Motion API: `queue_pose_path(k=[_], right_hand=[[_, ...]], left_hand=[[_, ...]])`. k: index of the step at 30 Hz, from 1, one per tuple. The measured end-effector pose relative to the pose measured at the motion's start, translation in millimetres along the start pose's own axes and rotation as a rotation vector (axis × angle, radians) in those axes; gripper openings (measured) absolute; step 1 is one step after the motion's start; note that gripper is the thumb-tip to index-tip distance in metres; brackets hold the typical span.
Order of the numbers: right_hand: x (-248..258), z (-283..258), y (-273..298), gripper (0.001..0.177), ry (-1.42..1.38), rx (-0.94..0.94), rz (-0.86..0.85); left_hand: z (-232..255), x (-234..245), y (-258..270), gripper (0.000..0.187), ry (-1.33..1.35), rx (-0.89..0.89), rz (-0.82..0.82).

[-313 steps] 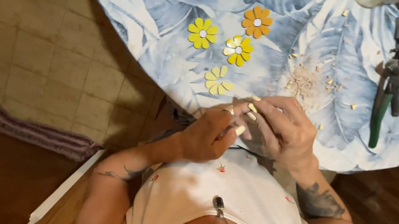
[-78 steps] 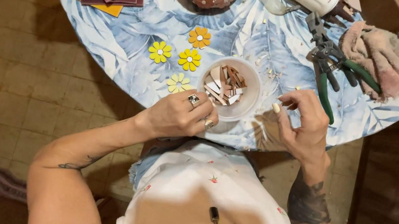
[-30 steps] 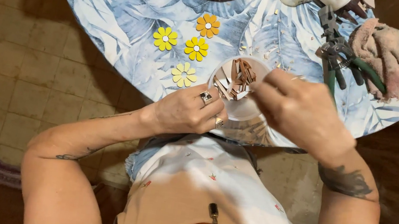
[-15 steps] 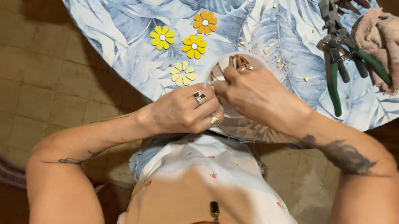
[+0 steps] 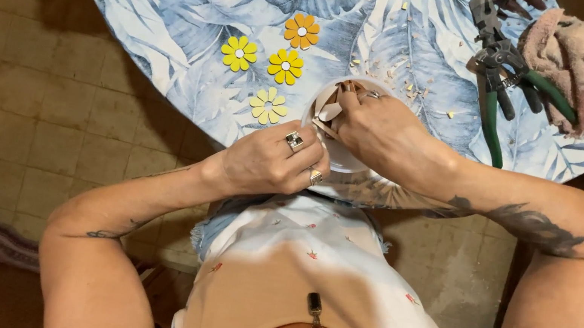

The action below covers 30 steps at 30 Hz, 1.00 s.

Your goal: Using tile nippers to cut small pieces of tile and collecting them in a container for mosaic work.

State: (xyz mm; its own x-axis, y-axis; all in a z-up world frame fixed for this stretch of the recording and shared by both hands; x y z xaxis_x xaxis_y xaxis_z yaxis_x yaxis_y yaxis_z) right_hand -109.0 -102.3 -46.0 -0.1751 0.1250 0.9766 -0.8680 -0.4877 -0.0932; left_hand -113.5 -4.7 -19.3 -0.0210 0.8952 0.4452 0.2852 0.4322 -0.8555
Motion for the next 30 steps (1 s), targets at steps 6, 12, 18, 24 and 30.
queue_pose_path(k=[6, 12, 18, 24, 30], right_hand=[[0.6, -3.7, -8.5, 0.014, 0.014, 0.019, -0.049], [2.2, -5.3, -14.5, 0.01, 0.192, 0.058, 0.197], [-25.6, -2.9, -12.3, 0.009, 0.135, 0.041, 0.155], [-21.7, -1.6, -15.5, 0.008, 0.1, 0.025, 0.144], [-22.5, -3.7, -22.3, 0.011, 0.001, 0.029, 0.206]], left_hand=[[0.6, -2.2, 2.7, 0.016, 0.003, -0.009, 0.011], [-0.1, -0.8, 1.1, 0.016, -0.016, 0.007, 0.001], [-0.5, -1.0, 0.3, 0.014, 0.012, 0.009, 0.008], [-0.1, -1.5, 2.8, 0.014, -0.003, 0.008, 0.001], [0.3, -1.0, 1.9, 0.014, -0.003, 0.01, 0.003]])
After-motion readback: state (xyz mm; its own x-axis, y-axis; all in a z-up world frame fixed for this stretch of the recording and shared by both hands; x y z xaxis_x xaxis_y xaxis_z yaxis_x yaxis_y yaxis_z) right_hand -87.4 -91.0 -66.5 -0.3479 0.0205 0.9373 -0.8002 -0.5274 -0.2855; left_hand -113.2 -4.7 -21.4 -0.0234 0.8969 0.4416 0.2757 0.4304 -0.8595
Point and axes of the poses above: each hand's wrist, its own y-axis away from the middle knuckle, its own x-axis out of the back of the hand, z = x × y, the point moved 6 cm from there along -y, towards the middle knuckle, and after that the axes turned 14 degrees about z, right-handed, at the moved point
